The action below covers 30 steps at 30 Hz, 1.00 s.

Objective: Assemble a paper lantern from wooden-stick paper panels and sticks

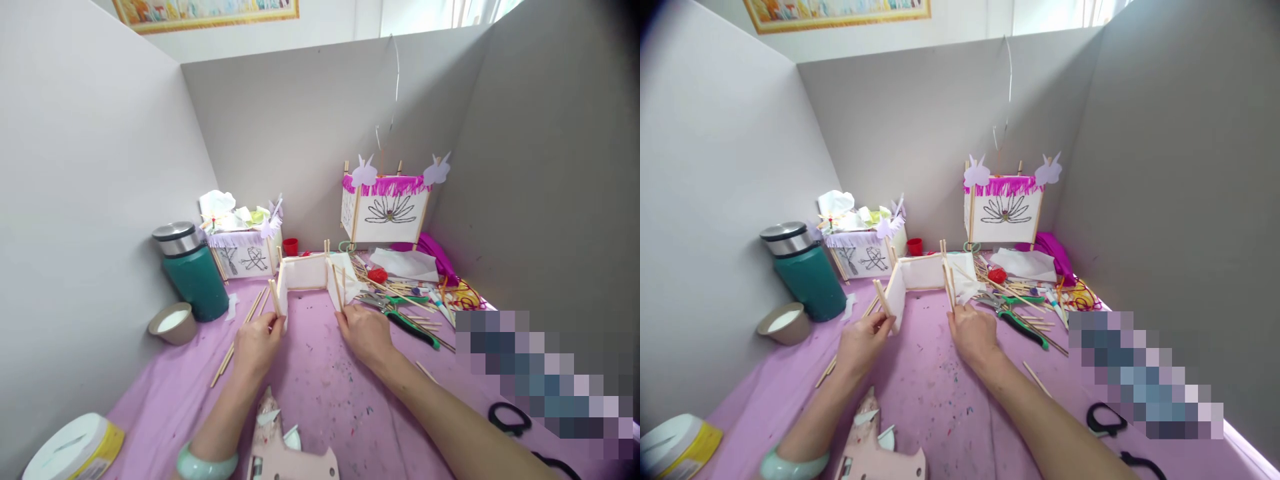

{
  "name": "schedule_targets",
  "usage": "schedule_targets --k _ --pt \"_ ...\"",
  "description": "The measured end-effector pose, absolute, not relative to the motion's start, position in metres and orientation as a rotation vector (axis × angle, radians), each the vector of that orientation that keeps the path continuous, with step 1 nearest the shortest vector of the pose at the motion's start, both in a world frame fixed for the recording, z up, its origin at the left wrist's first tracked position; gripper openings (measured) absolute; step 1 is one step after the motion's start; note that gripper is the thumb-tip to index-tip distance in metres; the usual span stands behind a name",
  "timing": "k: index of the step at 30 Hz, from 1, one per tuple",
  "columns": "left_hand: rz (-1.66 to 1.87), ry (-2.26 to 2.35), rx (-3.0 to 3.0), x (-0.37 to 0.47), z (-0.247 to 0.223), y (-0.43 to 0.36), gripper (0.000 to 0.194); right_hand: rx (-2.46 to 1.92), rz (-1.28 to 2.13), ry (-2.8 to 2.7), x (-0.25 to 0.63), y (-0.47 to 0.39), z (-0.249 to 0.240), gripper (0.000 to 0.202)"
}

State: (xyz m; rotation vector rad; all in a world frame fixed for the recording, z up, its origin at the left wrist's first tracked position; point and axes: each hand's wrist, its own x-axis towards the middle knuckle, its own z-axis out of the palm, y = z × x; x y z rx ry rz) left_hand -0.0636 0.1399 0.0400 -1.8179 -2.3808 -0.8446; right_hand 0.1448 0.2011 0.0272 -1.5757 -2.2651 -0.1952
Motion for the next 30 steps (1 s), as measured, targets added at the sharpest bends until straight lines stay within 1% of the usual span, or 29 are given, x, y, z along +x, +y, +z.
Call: schedule_targets --k 6,13,19,26,28,30 --pt "-0.855 -2.393 -1.82 -0.062 0.041 0.141 0.028 -1.614 -0.217 -2.235 0.148 0.203 0.024 0.031" --pt "-0.84 -2.397 -1.84 -0.061 0.043 0.14 0.03 -1.61 -0.154 -2.221 0.148 0.203 0.02 0.02" --pt "-0.839 -2.42 -1.869 -0.062 0.044 0.139 0.031 -1.606 0.159 -2.306 0.151 0.201 0.023 0.016" --pt "-0.9 -2.417 -1.863 -0.063 0.042 0.14 0.031 -1.221 0.579 -2.57 0.18 0.206 0.044 0.003" --pt "-0.892 -2.411 -1.859 -0.063 0.04 0.141 0.03 -1.242 0.559 -2.524 0.181 0.208 0.046 0.013" --pt "-0.882 -2.42 -1.858 -0.063 0.039 0.141 0.031 -1.32 0.457 -2.382 0.177 0.209 0.044 0.019"
